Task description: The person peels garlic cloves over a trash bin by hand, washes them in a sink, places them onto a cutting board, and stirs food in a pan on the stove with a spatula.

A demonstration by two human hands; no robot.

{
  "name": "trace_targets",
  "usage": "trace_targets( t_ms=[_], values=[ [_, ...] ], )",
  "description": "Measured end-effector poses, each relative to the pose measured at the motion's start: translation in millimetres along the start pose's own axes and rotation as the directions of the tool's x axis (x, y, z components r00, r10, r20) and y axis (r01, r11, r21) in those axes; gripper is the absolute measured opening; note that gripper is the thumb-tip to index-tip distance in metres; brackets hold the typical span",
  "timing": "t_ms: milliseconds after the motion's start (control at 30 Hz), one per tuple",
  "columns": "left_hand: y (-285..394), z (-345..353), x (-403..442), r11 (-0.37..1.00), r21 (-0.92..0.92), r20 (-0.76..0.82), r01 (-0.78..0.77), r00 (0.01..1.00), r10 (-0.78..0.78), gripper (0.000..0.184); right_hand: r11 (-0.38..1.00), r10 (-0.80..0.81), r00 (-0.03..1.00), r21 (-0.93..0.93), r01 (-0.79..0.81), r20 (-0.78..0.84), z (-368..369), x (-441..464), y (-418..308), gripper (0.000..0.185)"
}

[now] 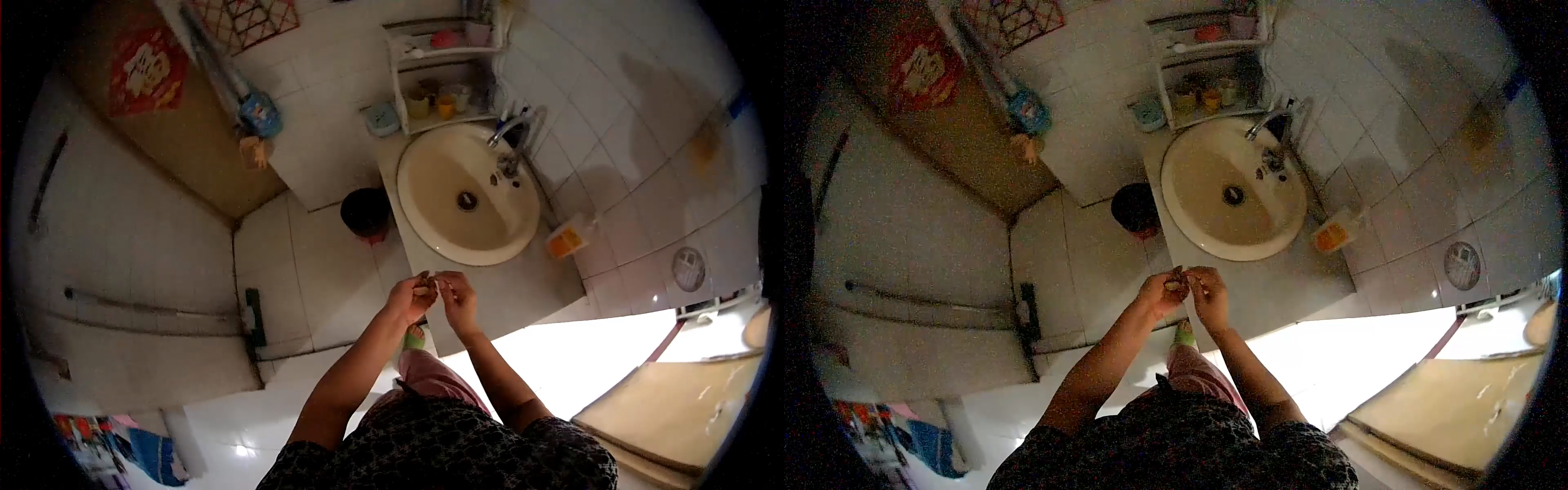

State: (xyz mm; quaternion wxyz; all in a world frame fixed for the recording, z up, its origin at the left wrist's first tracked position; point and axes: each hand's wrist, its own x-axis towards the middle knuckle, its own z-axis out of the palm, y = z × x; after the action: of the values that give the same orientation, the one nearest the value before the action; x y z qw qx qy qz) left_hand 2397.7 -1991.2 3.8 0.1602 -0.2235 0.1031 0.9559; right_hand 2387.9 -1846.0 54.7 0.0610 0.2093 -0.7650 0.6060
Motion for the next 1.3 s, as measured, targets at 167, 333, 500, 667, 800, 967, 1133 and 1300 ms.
trace_targets(
  t_ms=[167, 333, 500, 667, 800, 967, 1133, 1300],
  values=[
    [35.2, 41.2, 37.7, 0.983, 0.027, -0.155, 0.182, 0.972, -0.175, 0.014, 0.981, 0.187, 0.969, 0.092, -0.173, -0.164, -0.4, 40.8, 45.4, 0.014],
    [53.0, 82.4, 65.6, 0.957, 0.113, -0.125, 0.268, 0.959, -0.254, 0.018, 0.959, 0.283, 0.919, 0.089, -0.269, -0.276, -20.1, 63.6, 53.8, 0.016],
    [63.6, 96.5, 97.6, 0.91, 0.24, -0.169, 0.339, 0.937, -0.304, 0.023, 0.943, 0.332, 0.885, 0.086, -0.322, -0.327, -35.7, 60.0, 59.3, 0.017],
    [78.4, 97.5, 127.0, 0.908, 0.289, -0.072, 0.305, 0.952, -0.297, 0.029, 0.892, 0.442, 0.857, 0.026, -0.452, -0.267, -37.6, 72.6, 66.9, 0.018],
    [86.0, 108.0, 142.2, 0.965, 0.149, -0.066, 0.218, 0.975, -0.21, 0.033, 0.893, 0.446, 0.87, 0.039, -0.448, -0.209, -43.7, 110.8, 67.5, 0.023],
    [79.8, 136.3, 166.0, 0.995, 0.066, -0.203, 0.076, 0.977, -0.062, 0.028, 0.811, 0.368, 0.924, 0.522, -0.264, -0.105, -74.5, 154.4, 180.3, 0.027],
    [60.4, 154.2, 201.4, 0.998, 0.032, -0.035, -0.045, 0.998, 0.046, 0.019, 0.423, 0.457, 0.871, 0.816, -0.394, 0.184, -128.0, 230.7, 238.0, 0.026],
    [46.3, 156.5, 237.2, 0.988, 0.074, -0.092, -0.136, 0.985, 0.143, 0.018, 0.991, 0.118, 0.993, 0.056, -0.118, 0.001, -131.2, 294.6, 275.7, 0.035]
  ],
)
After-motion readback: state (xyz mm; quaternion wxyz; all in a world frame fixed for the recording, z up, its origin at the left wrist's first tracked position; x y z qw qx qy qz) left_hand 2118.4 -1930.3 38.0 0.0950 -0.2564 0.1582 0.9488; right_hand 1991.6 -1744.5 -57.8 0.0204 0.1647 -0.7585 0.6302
